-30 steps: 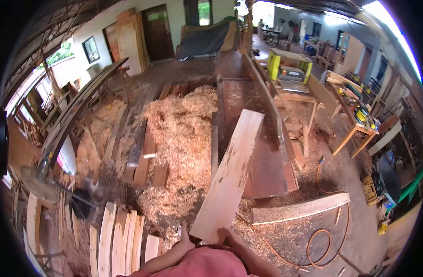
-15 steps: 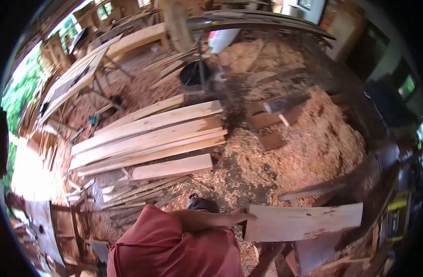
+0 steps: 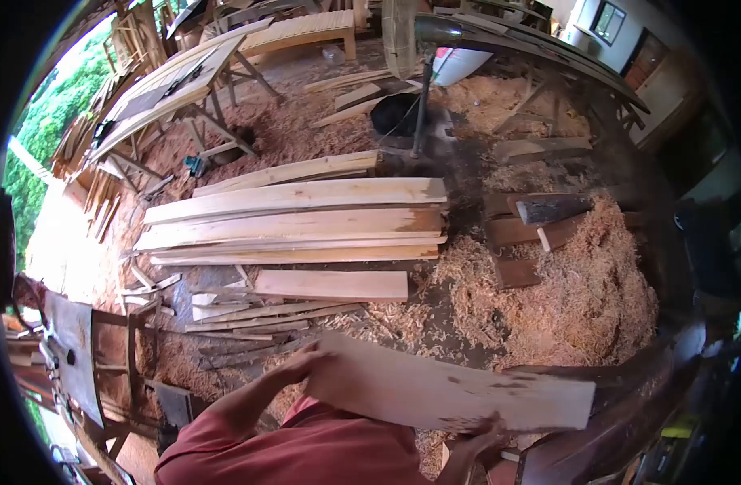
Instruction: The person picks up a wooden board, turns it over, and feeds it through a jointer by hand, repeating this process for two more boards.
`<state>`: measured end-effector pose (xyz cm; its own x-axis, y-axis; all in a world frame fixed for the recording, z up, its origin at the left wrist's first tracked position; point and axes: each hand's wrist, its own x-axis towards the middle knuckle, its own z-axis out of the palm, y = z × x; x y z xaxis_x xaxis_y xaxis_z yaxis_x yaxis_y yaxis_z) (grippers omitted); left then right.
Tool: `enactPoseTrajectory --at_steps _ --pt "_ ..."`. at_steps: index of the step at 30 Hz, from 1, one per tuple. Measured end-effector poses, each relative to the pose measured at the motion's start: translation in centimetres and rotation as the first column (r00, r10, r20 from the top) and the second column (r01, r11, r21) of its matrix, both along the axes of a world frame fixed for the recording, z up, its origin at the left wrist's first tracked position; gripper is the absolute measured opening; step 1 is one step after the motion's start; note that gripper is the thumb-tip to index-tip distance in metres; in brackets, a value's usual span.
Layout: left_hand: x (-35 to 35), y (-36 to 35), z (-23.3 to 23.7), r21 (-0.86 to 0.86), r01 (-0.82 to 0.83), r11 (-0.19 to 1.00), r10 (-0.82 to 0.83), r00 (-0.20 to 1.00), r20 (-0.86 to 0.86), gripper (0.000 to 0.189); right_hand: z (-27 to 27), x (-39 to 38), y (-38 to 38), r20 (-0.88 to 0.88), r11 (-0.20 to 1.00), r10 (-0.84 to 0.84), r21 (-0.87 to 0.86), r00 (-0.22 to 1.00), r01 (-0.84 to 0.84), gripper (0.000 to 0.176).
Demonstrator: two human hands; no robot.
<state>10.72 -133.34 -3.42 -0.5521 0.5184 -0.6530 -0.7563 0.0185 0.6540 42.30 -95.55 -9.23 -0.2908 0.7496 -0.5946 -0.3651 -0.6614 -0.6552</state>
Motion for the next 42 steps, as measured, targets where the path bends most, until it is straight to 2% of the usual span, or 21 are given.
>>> enactPoseTrajectory --at_steps 4,5,7,10,14,17,18,20,22,23,25,27,29,30,31,32,33,35,37,39,42 --pt "-0.9 -8.9 3.1 -0.019 -0.173 0.985 0.173 0.982 0.07 0.06 -2.8 -8.1 -5.6 0.068 0.991 0.137 -0.02 0.988 -0.136 0.056" --pt "-1.1 -10.0 4.1 -0.032 -0.235 0.971 0.237 0.967 0.091 0.056 -6.3 -8.1 -4.9 -0.022 0.93 0.348 -0.116 0.937 -0.348 0.043" --pt "-1.2 -11.9 4.9 -0.084 -0.382 0.92 0.39 0.913 0.122 0.054 -9.3 -14.8 -8.0 0.094 0.962 0.239 -0.161 0.966 -0.222 0.031" --pt "-0.1 -14.2 4.5 -0.154 -0.562 0.813 0.573 0.819 0.036 0.056 -14.0 -21.5 -11.5 0.097 0.855 0.442 -0.346 0.892 -0.386 0.06" --pt "0.4 -14.2 4.6 -0.275 -0.61 0.743 0.631 0.776 -0.016 0.059 -18.0 -26.8 -17.4 0.292 0.759 0.614 -0.474 0.733 -0.446 0.061" --pt "0.5 -13.9 -4.4 -0.277 -0.646 0.711 0.555 0.758 -0.342 0.059 -17.2 -29.9 -21.1 0.304 0.645 0.754 -0.512 0.583 -0.567 0.058" --pt "-0.9 -12.9 -4.1 -0.467 -0.569 0.676 0.437 0.821 -0.368 0.056 -14.6 -29.2 -21.8 0.256 0.574 0.815 -0.483 0.52 -0.661 0.055" --pt "-3.2 -17.2 -14.7 -0.434 -0.585 0.685 0.517 0.81 -0.277 0.047 -10.4 -29.0 -21.8 0.302 0.361 0.921 -0.425 0.245 -0.83 0.057" --pt "-6.2 -21.2 -17.6 -0.255 -0.646 0.719 0.685 0.722 0.102 0.056 -11.8 -25.9 -19.1 0.456 0.274 0.878 -0.228 0.146 -0.934 0.059" --pt "-7.6 -24.6 -21.5 -0.187 -0.621 0.762 0.648 0.718 0.253 0.066 -12.3 -24.1 -17.5 0.539 0.227 0.833 -0.137 0.12 -0.964 0.06" --pt "-12.6 -27.2 -21.2 -0.244 -0.562 0.79 0.589 0.807 0.047 0.06 -7.7 -21.4 -13.6 0.699 0.23 0.715 -0.236 0.0 -0.944 0.055" --pt "-18.3 -30.1 -21.7 -0.436 -0.42 0.796 0.461 0.888 -0.013 0.042 -6.4 -17.1 -10.9 0.861 0.396 0.508 -0.205 0.027 -0.895 0.037" --pt "-22.4 -30.8 -22.4 -0.121 -0.441 0.889 0.4 0.878 -0.262 0.057 -2.8 -14.0 -9.7 0.882 0.437 0.471 -0.229 0.004 -0.87 0.051" --pt "-24.2 -30.9 -21.5 -0.132 -0.335 0.933 0.293 0.92 -0.262 0.071 -2.8 -13.1 -9.2 0.904 0.431 0.421 -0.263 -0.065 -0.863 0.053" --pt "-25.6 -30.8 -21.3 -0.405 -0.276 0.871 0.222 0.959 -0.176 0.072 -4.8 -11.5 -8.8 0.918 0.425 0.372 -0.302 -0.139 -0.853 0.056" --pt "-26.5 -29.3 -20.9 -0.252 -0.25 0.935 0.237 0.968 -0.082 0.066 -6.0 -10.7 -8.5 0.921 0.418 0.325 -0.342 -0.213 -0.841 0.059" --pt "-26.6 -27.3 -20.4 -0.095 -0.228 0.969 0.23 0.973 0.013 0.061 -6.0 -11.2 -8.7 0.925 0.369 0.33 -0.311 -0.19 -0.876 0.058" --pt "-25.6 -22.3 -20.1 -0.209 0.005 0.978 -0.048 0.979 -0.2 0.058 -6.5 -12.4 -10.4 0.923 0.265 0.354 -0.251 -0.148 -0.931 0.058" --pt "-22.7 -16.9 -20.1 -0.337 0.12 0.934 -0.21 0.947 -0.244 0.06 -7.6 -14.3 -11.8 0.919 0.272 0.384 -0.2 -0.084 -0.941 0.058" --pt "-18.3 -12.3 -20.3 -0.175 0.173 0.969 -0.19 0.978 -0.088 0.062 -8.2 -15.7 -12.3 0.922 0.278 0.38 -0.192 -0.076 -0.941 0.059" --pt "-11.7 -7.4 -22.6 -0.314 0.42 0.852 -0.475 0.871 -0.126 0.056 -6.6 -16.1 -11.1 0.905 0.335 0.424 -0.173 -0.016 -0.926 0.061"
